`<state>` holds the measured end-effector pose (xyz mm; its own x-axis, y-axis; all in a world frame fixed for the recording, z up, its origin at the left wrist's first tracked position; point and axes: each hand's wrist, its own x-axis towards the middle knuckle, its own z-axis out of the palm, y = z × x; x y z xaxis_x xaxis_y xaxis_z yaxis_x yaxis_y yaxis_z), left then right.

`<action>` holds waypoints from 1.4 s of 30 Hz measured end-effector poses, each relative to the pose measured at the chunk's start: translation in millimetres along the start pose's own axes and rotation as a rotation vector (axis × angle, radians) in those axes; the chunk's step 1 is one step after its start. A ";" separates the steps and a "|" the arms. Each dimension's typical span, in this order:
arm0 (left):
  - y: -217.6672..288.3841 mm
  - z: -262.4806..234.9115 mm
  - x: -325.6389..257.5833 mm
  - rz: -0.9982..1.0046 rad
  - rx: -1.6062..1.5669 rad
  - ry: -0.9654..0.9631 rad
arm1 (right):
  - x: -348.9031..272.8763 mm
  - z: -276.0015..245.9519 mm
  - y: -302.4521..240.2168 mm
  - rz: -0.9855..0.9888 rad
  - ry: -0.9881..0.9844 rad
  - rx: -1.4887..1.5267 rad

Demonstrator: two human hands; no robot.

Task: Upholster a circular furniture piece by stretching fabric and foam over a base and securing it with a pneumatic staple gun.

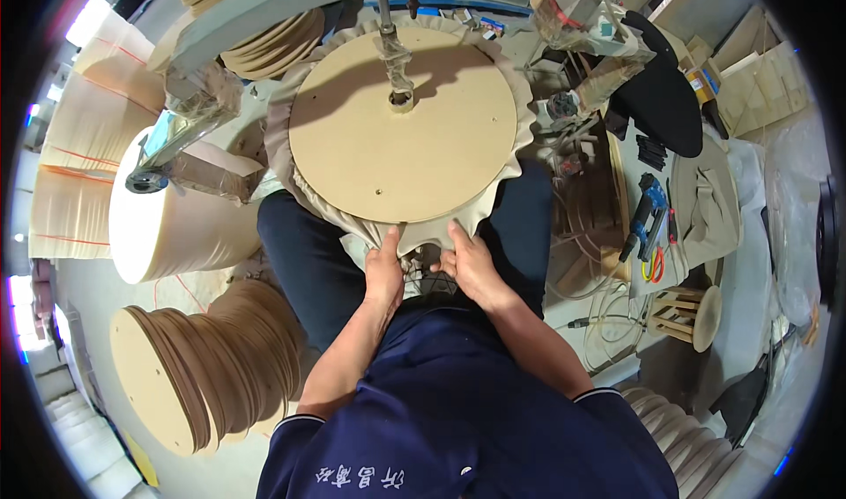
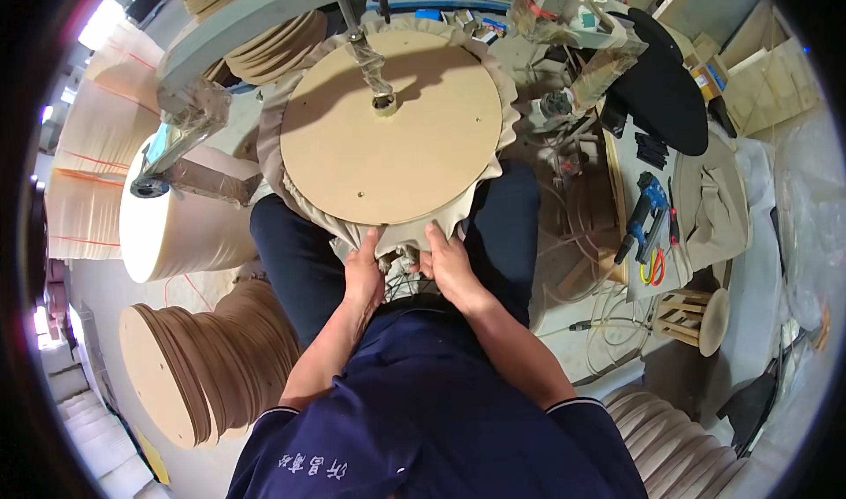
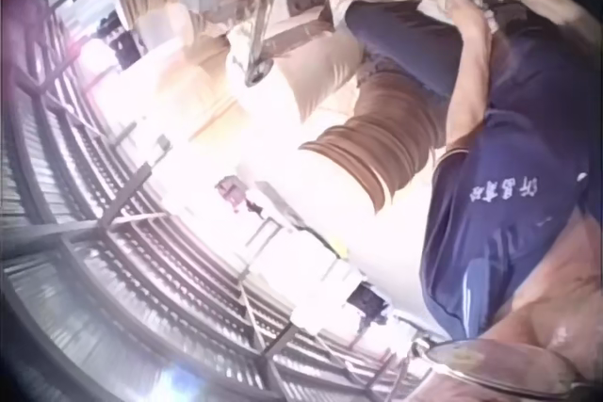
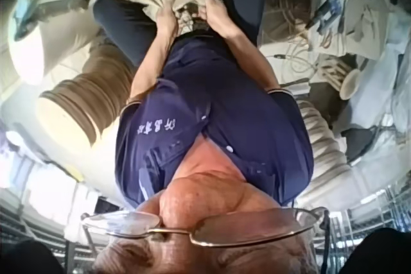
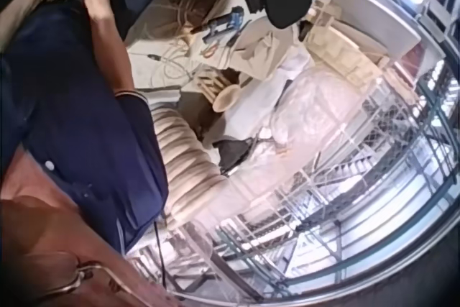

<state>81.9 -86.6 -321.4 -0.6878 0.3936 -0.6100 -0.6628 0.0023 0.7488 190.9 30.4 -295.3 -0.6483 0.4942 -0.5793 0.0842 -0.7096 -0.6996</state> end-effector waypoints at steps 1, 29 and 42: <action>5.9 0.3 -3.8 0.008 -0.002 -0.004 | -5.3 2.0 4.4 0.009 -0.019 -0.014; 14.2 -22.8 -2.0 0.017 -0.072 0.007 | -8.9 -1.8 21.7 0.074 -0.184 -0.089; 10.3 20.6 -1.0 -0.294 0.094 -0.164 | 30.7 -25.8 -36.0 0.189 0.118 -0.177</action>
<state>81.9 -68.0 -307.7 -0.4100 0.5056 -0.7591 -0.7901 0.2190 0.5726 187.5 84.0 -298.7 -0.5168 0.4238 -0.7439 0.3330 -0.7010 -0.6307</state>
